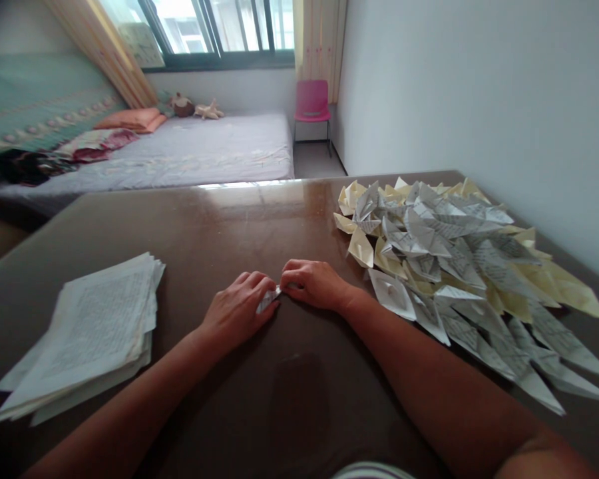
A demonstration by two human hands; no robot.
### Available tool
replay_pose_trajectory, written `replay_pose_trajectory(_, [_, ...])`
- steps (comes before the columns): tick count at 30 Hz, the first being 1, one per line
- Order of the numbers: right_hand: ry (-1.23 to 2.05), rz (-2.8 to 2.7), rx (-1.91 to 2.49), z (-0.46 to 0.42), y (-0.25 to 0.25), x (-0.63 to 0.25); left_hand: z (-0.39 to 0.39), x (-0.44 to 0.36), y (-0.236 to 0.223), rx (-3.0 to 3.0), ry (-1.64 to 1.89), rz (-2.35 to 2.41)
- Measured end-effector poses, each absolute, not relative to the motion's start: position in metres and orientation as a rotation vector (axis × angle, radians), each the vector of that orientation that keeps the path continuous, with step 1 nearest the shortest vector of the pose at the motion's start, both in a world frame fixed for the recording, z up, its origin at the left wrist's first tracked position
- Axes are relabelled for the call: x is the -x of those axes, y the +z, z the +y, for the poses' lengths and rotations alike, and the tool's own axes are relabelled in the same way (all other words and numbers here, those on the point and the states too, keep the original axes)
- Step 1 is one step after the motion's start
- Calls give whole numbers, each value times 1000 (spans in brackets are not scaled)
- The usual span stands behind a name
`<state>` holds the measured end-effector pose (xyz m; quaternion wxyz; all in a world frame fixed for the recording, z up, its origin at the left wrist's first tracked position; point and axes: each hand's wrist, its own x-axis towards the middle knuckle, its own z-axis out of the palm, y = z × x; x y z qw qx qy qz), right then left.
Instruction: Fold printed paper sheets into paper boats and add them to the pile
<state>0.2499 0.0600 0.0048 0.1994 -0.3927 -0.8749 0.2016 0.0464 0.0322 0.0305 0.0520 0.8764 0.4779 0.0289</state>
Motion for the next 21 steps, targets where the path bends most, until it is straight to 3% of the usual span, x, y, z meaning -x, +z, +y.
replay_pose_trajectory(8, [543, -2496, 1057, 58, 13, -252, 25, -51, 38, -2782, -90, 1390])
replay_pose_trajectory(21, [705, -2321, 1013, 66, 0, -251, 29, -43, 39, -2887, 79, 1451])
